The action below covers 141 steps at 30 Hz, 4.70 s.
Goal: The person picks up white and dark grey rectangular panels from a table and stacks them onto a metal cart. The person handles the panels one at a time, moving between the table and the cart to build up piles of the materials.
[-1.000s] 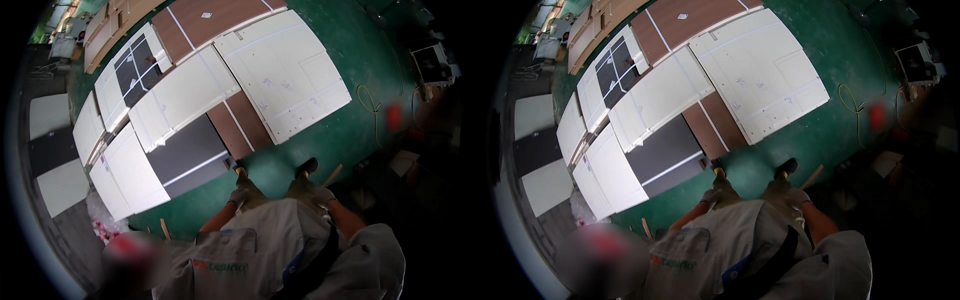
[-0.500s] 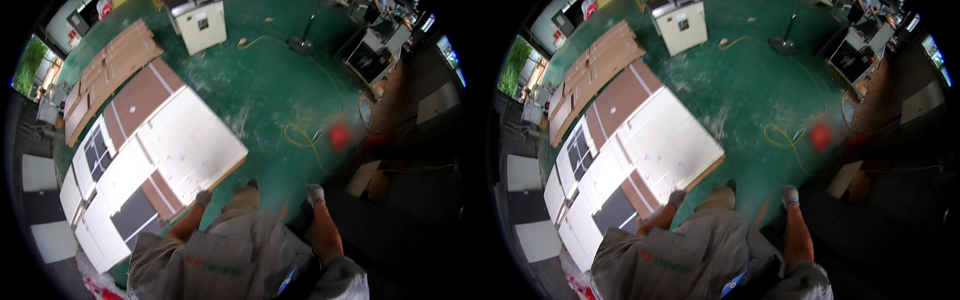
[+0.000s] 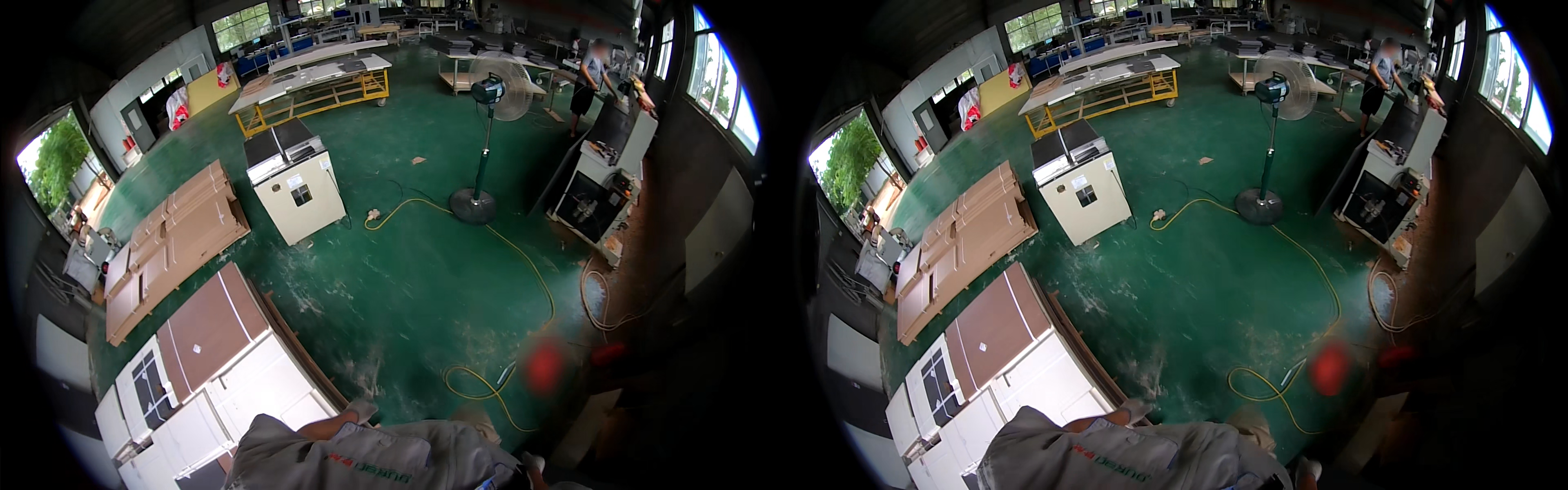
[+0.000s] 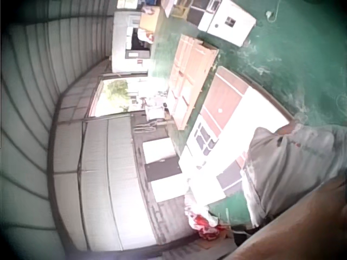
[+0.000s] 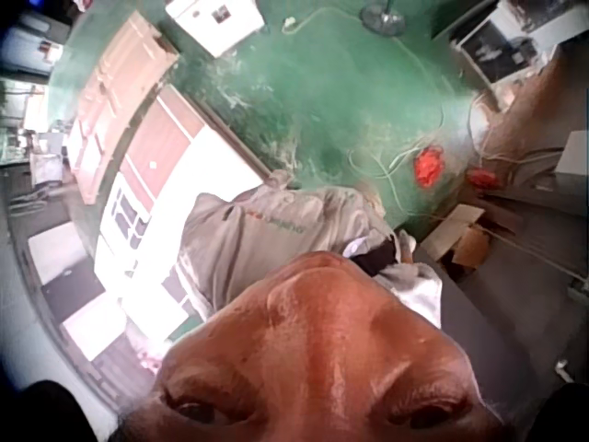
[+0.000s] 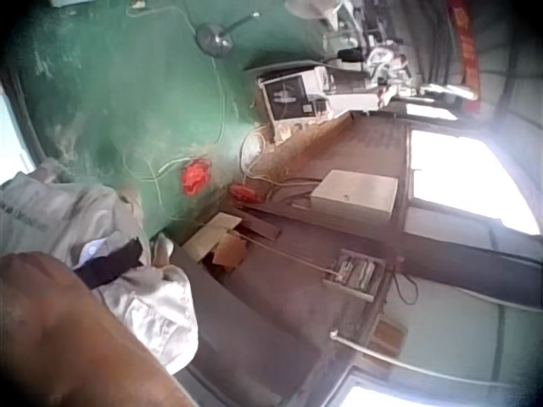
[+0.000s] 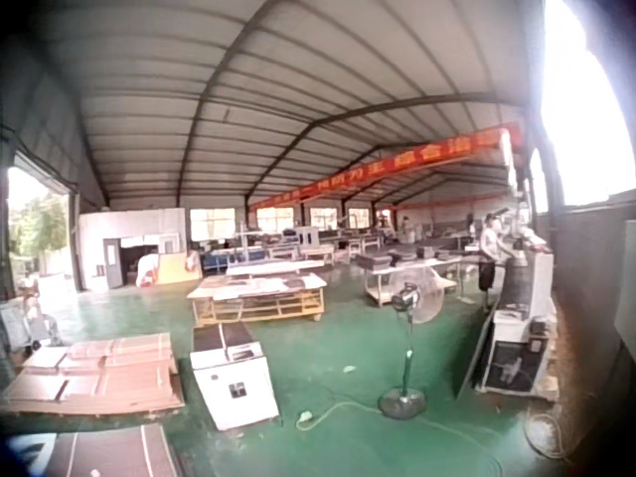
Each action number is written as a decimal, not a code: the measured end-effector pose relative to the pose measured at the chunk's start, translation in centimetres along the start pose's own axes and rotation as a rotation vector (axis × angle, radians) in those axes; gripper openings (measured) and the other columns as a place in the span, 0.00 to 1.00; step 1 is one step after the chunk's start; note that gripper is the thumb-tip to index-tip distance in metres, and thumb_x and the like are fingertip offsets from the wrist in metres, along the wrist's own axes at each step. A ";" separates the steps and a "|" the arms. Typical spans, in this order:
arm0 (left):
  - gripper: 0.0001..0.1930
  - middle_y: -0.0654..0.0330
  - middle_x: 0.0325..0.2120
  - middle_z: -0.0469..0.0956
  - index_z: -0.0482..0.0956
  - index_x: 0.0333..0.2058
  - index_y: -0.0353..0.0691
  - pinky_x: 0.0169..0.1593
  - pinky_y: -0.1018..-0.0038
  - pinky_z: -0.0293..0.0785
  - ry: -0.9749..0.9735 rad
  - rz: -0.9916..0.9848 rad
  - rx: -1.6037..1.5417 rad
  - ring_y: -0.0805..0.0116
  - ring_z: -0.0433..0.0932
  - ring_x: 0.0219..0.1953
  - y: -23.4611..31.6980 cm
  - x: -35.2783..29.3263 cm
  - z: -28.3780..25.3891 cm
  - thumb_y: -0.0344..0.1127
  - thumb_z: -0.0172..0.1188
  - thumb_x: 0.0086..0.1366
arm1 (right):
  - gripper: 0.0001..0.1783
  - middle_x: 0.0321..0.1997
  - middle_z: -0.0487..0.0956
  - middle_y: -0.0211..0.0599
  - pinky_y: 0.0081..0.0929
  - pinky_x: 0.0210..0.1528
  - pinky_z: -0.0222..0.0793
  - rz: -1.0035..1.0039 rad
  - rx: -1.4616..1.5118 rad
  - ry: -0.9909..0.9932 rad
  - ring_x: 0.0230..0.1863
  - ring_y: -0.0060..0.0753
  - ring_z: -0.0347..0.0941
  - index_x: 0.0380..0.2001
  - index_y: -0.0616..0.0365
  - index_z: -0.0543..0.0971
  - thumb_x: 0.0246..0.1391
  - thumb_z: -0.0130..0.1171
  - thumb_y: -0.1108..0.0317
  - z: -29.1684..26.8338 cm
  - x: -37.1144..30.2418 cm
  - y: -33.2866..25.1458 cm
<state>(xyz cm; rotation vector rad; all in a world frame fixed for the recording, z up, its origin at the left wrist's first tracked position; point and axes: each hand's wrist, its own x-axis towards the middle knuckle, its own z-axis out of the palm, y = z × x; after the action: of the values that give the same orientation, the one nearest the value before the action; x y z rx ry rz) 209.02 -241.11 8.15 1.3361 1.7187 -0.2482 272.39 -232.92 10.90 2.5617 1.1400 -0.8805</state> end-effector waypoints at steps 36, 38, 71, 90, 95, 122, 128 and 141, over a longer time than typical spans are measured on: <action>0.21 0.43 0.36 0.85 0.83 0.38 0.31 0.45 0.56 0.75 0.869 -0.437 -0.912 0.42 0.82 0.38 -29.8 72.1 -111.0 0.47 0.54 0.67 | 0.27 0.58 0.81 0.48 0.46 0.56 0.74 -0.526 -0.451 -0.363 0.56 0.57 0.78 0.49 0.52 0.85 0.55 0.60 0.44 -5.1 38.5 -142.6; 0.18 0.51 0.23 0.81 0.84 0.35 0.34 0.37 0.63 0.74 0.923 -0.224 -1.066 0.60 0.79 0.28 -23.6 77.0 -124.1 0.46 0.56 0.66 | 0.25 0.57 0.81 0.48 0.46 0.55 0.74 -0.378 -0.457 -0.331 0.55 0.55 0.79 0.48 0.53 0.85 0.57 0.58 0.46 -9.3 40.4 -146.5; 0.18 0.58 0.33 0.84 0.83 0.41 0.34 0.39 0.65 0.76 0.938 -0.031 -0.964 0.68 0.80 0.34 -26.1 154.0 -242.3 0.47 0.59 0.68 | 0.24 0.43 0.86 0.48 0.46 0.48 0.75 -0.255 -0.211 -0.291 0.47 0.51 0.82 0.39 0.52 0.85 0.59 0.56 0.43 -25.0 72.1 -256.4; 0.26 0.42 0.57 0.76 0.79 0.56 0.42 0.58 0.57 0.73 0.065 -0.608 -0.608 0.46 0.77 0.56 -30.1 171.7 -243.1 0.54 0.49 0.72 | 0.09 0.42 0.85 0.37 0.41 0.42 0.78 -1.395 -0.795 0.397 0.44 0.41 0.82 0.39 0.45 0.82 0.54 0.62 0.64 -44.7 99.9 -346.1; 0.22 0.46 0.51 0.78 0.79 0.51 0.39 0.53 0.61 0.74 0.587 -0.436 -0.845 0.53 0.78 0.51 -32.7 185.4 -265.3 0.52 0.52 0.72 | 0.17 0.47 0.85 0.38 0.45 0.50 0.78 -1.538 -1.218 0.015 0.49 0.45 0.82 0.49 0.41 0.82 0.56 0.57 0.61 -39.1 96.5 -352.1; 0.32 0.45 0.37 0.85 0.80 0.50 0.25 0.52 0.62 0.78 1.002 -0.698 -1.501 0.56 0.84 0.44 -72.2 185.9 -300.6 0.55 0.62 0.65 | 0.20 0.45 0.78 0.37 0.43 0.48 0.73 -0.794 -0.085 -1.153 0.46 0.40 0.74 0.48 0.56 0.77 0.64 0.57 0.52 -14.3 59.5 -404.4; 0.21 0.52 0.32 0.85 0.81 0.38 0.30 0.36 0.65 0.80 0.733 -0.385 -1.290 0.67 0.84 0.33 -66.1 192.7 -299.2 0.48 0.63 0.67 | 0.33 0.63 0.75 0.45 0.36 0.66 0.65 -0.560 0.177 -0.704 0.63 0.41 0.70 0.66 0.62 0.70 0.71 0.48 0.46 -11.7 56.1 -402.3; 0.26 0.48 0.38 0.84 0.79 0.42 0.31 0.46 0.61 0.78 0.561 -0.429 -1.631 0.55 0.84 0.41 -67.1 192.7 -298.9 0.56 0.60 0.69 | 0.35 0.39 0.81 0.42 0.34 0.46 0.71 -0.671 0.059 -0.433 0.39 0.35 0.74 0.44 0.69 0.80 0.67 0.54 0.40 -11.4 56.9 -400.7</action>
<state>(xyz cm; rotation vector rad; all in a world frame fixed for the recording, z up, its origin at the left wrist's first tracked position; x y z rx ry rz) -4.77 50.87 7.86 -0.2189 1.7651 1.1695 14.88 79.48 8.08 1.8628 1.8511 -1.5245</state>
